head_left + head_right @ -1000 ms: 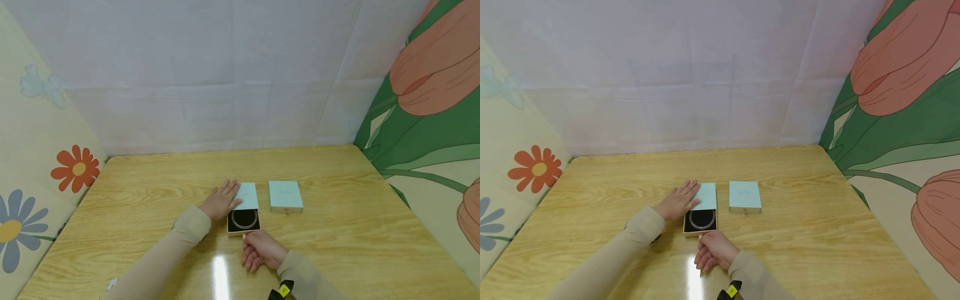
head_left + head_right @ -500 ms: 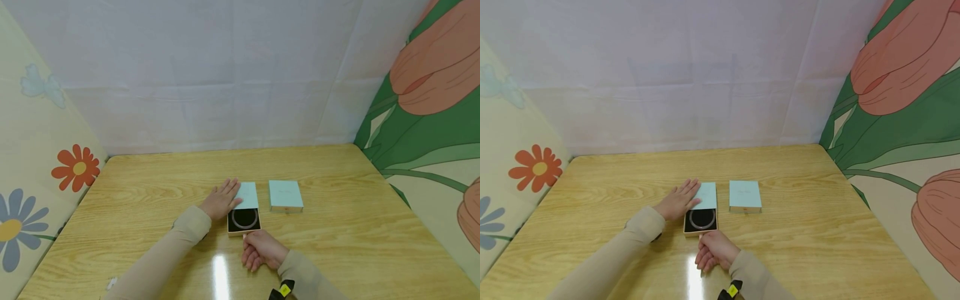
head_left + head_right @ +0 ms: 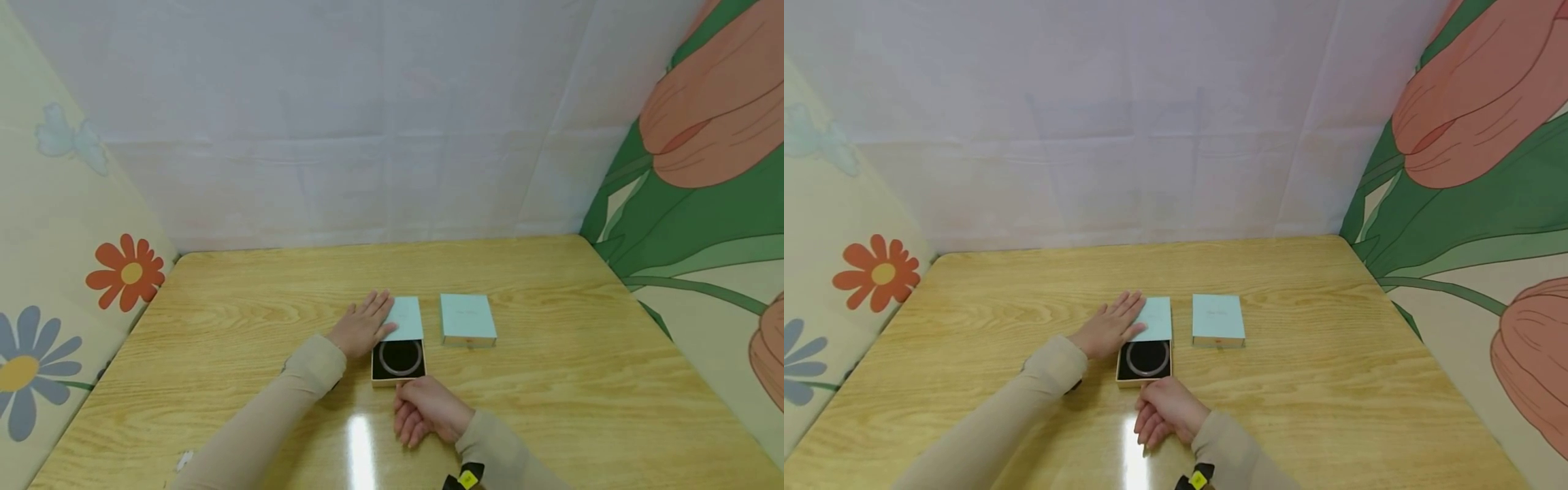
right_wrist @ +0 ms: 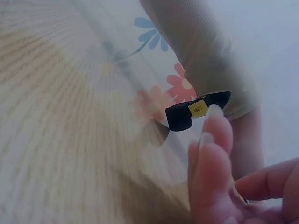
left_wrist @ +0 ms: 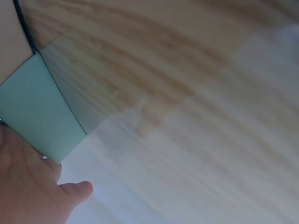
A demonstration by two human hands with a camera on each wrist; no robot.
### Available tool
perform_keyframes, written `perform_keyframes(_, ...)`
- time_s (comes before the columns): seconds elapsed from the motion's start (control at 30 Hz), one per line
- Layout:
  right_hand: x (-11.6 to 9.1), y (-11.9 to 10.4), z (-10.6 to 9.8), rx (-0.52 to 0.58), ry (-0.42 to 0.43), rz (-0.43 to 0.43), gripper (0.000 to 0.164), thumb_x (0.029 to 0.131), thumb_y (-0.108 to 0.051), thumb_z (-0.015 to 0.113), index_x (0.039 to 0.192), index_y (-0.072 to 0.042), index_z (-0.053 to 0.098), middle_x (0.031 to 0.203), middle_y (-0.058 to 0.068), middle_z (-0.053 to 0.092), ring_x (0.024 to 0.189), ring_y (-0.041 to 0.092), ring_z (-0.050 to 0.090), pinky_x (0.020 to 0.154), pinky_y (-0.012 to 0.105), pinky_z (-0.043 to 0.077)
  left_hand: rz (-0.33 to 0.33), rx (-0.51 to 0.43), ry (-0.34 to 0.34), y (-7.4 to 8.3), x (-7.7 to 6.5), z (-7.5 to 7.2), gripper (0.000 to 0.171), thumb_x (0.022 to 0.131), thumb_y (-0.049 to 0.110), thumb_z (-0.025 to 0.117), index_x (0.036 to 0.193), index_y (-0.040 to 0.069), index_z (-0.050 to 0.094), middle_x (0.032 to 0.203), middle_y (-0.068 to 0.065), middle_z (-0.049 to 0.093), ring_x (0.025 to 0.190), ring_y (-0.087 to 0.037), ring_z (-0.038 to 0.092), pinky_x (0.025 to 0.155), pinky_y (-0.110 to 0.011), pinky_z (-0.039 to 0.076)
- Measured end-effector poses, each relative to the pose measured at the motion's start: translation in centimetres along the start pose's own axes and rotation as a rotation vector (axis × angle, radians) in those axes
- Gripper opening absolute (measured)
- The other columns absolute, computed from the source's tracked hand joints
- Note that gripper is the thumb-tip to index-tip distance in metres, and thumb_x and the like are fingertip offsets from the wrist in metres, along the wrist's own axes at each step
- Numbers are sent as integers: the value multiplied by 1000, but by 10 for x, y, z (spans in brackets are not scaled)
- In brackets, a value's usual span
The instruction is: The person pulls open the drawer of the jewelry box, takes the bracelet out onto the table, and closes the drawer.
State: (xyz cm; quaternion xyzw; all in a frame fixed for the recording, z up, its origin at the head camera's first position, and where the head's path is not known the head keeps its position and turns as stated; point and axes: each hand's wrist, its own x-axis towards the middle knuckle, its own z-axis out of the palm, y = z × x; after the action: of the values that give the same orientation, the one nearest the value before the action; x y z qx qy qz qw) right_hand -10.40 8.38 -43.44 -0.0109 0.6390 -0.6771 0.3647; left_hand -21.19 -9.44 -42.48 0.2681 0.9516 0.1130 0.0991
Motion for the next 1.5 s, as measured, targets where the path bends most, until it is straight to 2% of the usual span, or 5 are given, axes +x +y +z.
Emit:
perform_keyframes(0.33, -6, -16, -1, 12, 56, -167, 26, 100, -11, 47, 99, 11, 59, 70, 4, 63, 54, 9, 61, 50, 22, 52, -5, 0, 3, 2, -1, -3, 63, 106, 42, 32, 156, 7, 18, 162, -6, 9, 148, -26, 4, 116, -54, 13)
perform_keyframes(0.67, -3, -35, 0, -150, 225, -381, 29, 100, -7, 53, 114, 18, 59, 99, 22, 68, 88, 24, 68, 78, 35, 57, -6, 15, 0, 3, 0, -2, 64, 106, 44, 31, 156, 8, 17, 163, -5, 8, 148, -25, 3, 116, -54, 13)
perform_keyframes(0.93, 0, -38, 5, -660, 338, -545, 21, 95, -1, 60, 110, 13, 65, 101, 22, 67, 88, 29, 67, 78, 40, 56, 1, 10, -2, 1, 0, 0, 64, 106, 45, 31, 157, 9, 16, 163, -5, 8, 148, -25, 3, 116, -54, 13)
perform_keyframes(1.1, 7, -41, 9, -999, 368, -533, 20, 94, -2, 63, 108, 11, 66, 101, 19, 66, 89, 29, 66, 80, 44, 54, -4, 10, -5, 0, 0, 0, 65, 105, 47, 30, 157, 10, 14, 163, -3, 5, 148, -23, 1, 116, -54, 11)
perform_keyframes(1.5, 22, -44, 17, -1400, 377, -458, 13, 86, -9, 74, 88, 3, 71, 83, 12, 67, 83, 28, 64, 77, 40, 53, -7, -1, -20, 2, -3, -5, 63, 106, 43, 32, 157, 8, 16, 163, -5, 7, 148, -25, 2, 116, -54, 12)
